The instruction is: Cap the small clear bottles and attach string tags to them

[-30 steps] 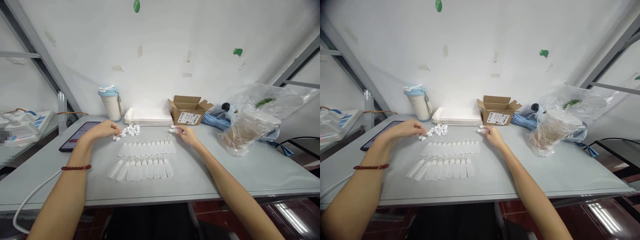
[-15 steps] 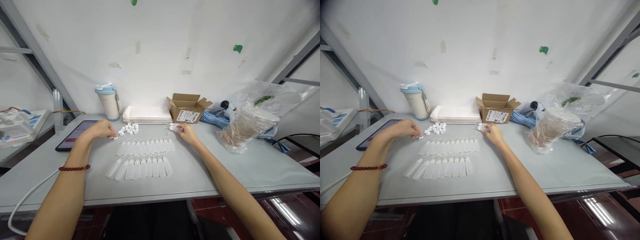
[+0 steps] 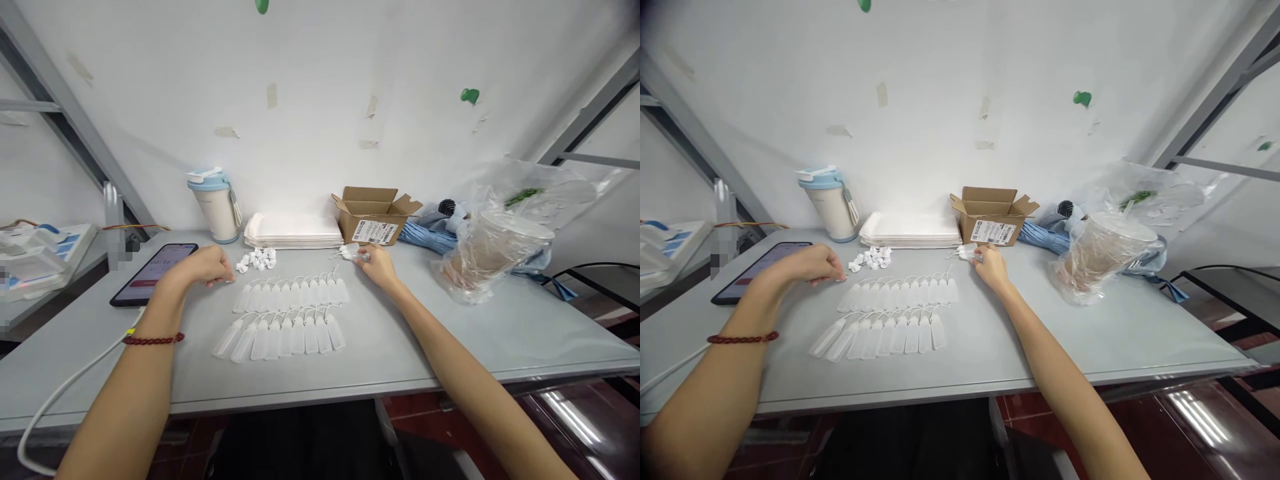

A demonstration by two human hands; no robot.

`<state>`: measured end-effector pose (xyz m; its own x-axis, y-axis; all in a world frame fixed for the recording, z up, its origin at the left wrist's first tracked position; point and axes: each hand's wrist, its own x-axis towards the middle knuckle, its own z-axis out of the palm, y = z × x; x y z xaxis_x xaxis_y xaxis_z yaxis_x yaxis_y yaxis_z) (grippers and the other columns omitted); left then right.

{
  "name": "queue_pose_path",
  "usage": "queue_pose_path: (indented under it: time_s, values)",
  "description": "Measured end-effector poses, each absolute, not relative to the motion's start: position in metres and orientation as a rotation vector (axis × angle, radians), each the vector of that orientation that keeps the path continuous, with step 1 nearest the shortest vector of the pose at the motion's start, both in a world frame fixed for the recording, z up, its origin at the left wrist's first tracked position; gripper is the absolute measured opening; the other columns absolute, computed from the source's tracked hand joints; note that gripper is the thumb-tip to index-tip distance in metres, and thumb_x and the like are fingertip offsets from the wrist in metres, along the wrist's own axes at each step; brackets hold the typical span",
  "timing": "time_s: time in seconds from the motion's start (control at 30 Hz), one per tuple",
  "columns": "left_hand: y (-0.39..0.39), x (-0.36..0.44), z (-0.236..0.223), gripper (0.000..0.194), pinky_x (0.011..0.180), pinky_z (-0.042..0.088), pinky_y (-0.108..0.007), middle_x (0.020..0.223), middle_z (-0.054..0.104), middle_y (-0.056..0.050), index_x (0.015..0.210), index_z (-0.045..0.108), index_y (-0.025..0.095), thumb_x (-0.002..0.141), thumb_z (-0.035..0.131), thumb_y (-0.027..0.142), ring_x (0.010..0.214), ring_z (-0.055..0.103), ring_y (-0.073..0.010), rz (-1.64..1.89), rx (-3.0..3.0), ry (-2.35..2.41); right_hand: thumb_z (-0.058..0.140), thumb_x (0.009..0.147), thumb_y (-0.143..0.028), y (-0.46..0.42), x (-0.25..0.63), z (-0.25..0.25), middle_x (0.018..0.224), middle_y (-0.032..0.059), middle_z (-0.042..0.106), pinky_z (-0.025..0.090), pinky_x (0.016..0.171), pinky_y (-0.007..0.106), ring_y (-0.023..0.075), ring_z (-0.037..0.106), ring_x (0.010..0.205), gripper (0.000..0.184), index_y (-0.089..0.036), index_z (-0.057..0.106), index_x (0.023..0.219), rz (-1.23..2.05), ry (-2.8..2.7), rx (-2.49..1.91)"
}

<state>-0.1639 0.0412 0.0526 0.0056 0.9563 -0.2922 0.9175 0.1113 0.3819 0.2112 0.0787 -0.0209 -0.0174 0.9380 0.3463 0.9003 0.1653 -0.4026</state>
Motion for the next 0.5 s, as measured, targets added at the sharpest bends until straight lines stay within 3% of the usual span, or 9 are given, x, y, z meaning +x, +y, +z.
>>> queue_pose_path:
  time_s: [0.33, 0.5]
  values:
    - [0.044, -0.15, 0.049, 0.01, 0.043, 0.033, -0.024, 0.045, 0.051, 0.001, 0.05, 0.055, 0.017, 0.053, 0.061, 0.025, 0.039, 0.046, -0.0128, -0.005, 1.81, 1.905, 0.063, 0.076, -0.022, 0.077, 0.208, -0.022, 0.104, 0.0087, 0.062, 0.042, 0.072, 0.028, 0.0176, 0.057, 0.08, 0.021, -0.015, 0.065, 0.096, 0.084, -1.976, -1.718]
    - [0.046, -0.149, 0.047, 0.014, 0.048, 0.035, -0.024, 0.047, 0.053, 0.001, 0.056, 0.059, 0.017, 0.057, 0.059, 0.031, 0.047, 0.051, -0.0157, 0.142, 1.943, 1.928, 0.059, 0.08, -0.024, 0.079, 0.21, -0.024, 0.101, 0.0094, 0.062, 0.042, 0.073, 0.029, 0.0173, 0.057, 0.079, 0.019, -0.014, 0.066, 0.096, 0.062, -1.969, -1.695]
